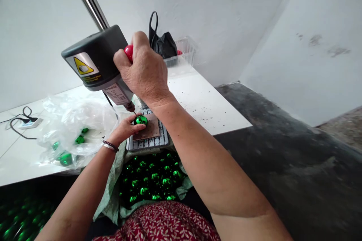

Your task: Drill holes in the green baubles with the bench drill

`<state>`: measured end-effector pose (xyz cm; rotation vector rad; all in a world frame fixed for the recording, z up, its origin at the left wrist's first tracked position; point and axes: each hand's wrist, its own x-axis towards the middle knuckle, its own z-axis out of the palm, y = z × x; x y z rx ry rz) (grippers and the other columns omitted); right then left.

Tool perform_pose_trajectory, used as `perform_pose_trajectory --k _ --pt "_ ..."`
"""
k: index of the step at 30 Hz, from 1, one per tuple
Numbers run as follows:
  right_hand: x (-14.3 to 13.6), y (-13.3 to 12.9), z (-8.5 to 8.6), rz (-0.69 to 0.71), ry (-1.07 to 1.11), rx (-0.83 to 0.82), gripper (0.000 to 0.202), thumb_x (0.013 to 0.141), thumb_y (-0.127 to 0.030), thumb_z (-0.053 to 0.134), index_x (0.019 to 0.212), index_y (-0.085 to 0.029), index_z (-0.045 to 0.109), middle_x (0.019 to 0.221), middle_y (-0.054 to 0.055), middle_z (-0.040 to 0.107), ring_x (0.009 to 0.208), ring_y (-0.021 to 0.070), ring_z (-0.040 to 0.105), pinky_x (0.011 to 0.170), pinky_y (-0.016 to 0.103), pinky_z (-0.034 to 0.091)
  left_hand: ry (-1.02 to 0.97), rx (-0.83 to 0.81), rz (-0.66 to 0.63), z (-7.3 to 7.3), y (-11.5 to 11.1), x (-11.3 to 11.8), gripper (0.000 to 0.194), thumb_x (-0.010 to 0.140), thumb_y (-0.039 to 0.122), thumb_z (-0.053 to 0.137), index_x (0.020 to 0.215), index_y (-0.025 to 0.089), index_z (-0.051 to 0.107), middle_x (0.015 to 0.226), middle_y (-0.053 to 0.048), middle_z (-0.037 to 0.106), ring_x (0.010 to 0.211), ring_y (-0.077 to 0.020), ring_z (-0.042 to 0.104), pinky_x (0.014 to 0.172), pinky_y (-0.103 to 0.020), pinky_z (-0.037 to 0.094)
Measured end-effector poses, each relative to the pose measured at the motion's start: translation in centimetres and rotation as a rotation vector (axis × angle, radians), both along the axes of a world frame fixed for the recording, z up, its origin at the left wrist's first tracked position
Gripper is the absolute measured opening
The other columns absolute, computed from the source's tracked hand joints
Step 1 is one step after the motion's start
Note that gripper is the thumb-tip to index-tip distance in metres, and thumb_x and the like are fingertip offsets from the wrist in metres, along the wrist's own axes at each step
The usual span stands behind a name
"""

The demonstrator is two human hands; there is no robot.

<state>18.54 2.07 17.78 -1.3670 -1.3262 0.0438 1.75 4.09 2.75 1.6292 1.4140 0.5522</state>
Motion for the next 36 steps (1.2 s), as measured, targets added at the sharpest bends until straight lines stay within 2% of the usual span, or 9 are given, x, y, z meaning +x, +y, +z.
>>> perform_pose_trajectory --k 3,6,10,14,18,21,27,33,36 --pt "0.0 0.0 -0.1 0.012 0.006 -0.007 0.021 0.087 -0.035 0.045 0.080 -0.022 0.029 0.072 -0.001 0.043 0.076 0.0140 0.054 0.071 0.028 0.040 -0.002 0.032 -0.013 -0.3 0.0 -0.2 0.065 0.062 0.030 0.079 0.124 0.021 0.062 0.077 0.003 0.064 0.061 -0.0102 0.051 0.058 -0.022 0.042" --pt "0.0 0.0 -0.2 0.043 0.019 0.023 0.017 0.088 -0.036 0.040 0.081 -0.022 0.031 0.071 -0.001 0.042 0.079 0.0132 0.057 0.072 0.027 0.040 -0.046 0.030 0.033 -0.8 -0.3 -0.2 0.066 0.062 0.032 0.079 0.124 0.020 0.061 0.075 0.003 0.064 0.058 -0.0098 0.052 0.055 -0.021 0.042" --pt "0.2 0.1 -0.2 0.024 -0.001 0.046 0.022 0.087 -0.038 0.044 0.080 -0.022 0.030 0.071 -0.001 0.045 0.073 0.0134 0.052 0.069 0.028 0.039 -0.144 -0.076 0.075 -1.2 -0.2 -0.5 0.059 0.069 0.036 0.073 0.122 0.016 0.060 0.064 0.005 0.057 0.048 -0.0078 0.049 0.045 -0.019 0.037" --pt "0.3 0.2 -0.1 0.005 -0.037 0.015 0.027 0.087 -0.041 0.047 0.079 -0.022 0.029 0.072 0.000 0.049 0.065 0.0127 0.043 0.067 0.029 0.035 -0.291 -0.172 0.113 -1.3 0.1 -1.4 0.057 0.066 0.039 0.076 0.116 0.014 0.063 0.071 0.002 0.059 0.048 -0.0047 0.049 0.042 -0.016 0.035" --pt "0.3 0.2 -0.1 0.013 -0.039 0.040 0.027 0.089 -0.042 0.044 0.080 -0.022 0.029 0.071 0.000 0.048 0.063 0.0135 0.041 0.065 0.030 0.034 -0.339 -0.194 0.119 -1.3 0.2 -1.7 0.057 0.065 0.039 0.078 0.114 0.014 0.064 0.077 0.001 0.061 0.048 -0.0034 0.050 0.041 -0.016 0.034" --pt "0.2 0.2 -0.1 0.014 -0.040 0.026 0.026 0.088 -0.041 0.045 0.080 -0.023 0.029 0.072 0.000 0.049 0.064 0.0137 0.041 0.066 0.029 0.034 -0.323 -0.180 0.106 -1.1 0.1 -1.4 0.054 0.065 0.039 0.077 0.112 0.014 0.065 0.074 0.002 0.059 0.048 -0.0036 0.049 0.042 -0.016 0.034" --pt "0.2 0.2 -0.2 0.012 -0.040 0.012 0.026 0.087 -0.040 0.045 0.080 -0.023 0.028 0.075 0.001 0.050 0.066 0.0146 0.043 0.066 0.029 0.033 -0.155 -0.070 0.105 -1.0 0.0 -0.3 0.062 0.065 0.035 0.075 0.123 0.017 0.061 0.069 0.004 0.059 0.048 -0.0065 0.047 0.046 -0.019 0.037" --pt "0.2 0.1 -0.1 0.006 -0.033 0.013 0.028 0.087 -0.039 0.046 0.078 -0.023 0.025 0.074 0.001 0.049 0.068 0.0161 0.046 0.065 0.030 0.035 0.038 0.157 0.059 -1.3 -0.8 0.8 0.054 0.059 0.033 0.080 0.110 0.022 0.067 0.076 0.003 0.064 0.067 -0.0130 0.055 0.061 -0.022 0.043" --pt "0.2 0.0 0.1 -0.012 -0.036 -0.004 0.027 0.086 -0.034 0.049 0.077 -0.023 0.027 0.073 0.000 0.046 0.071 0.0151 0.049 0.068 0.029 0.036 0.027 0.155 0.070 -1.8 -0.9 1.0 0.053 0.061 0.034 0.079 0.111 0.021 0.066 0.077 0.002 0.065 0.068 -0.0138 0.055 0.063 -0.023 0.043"
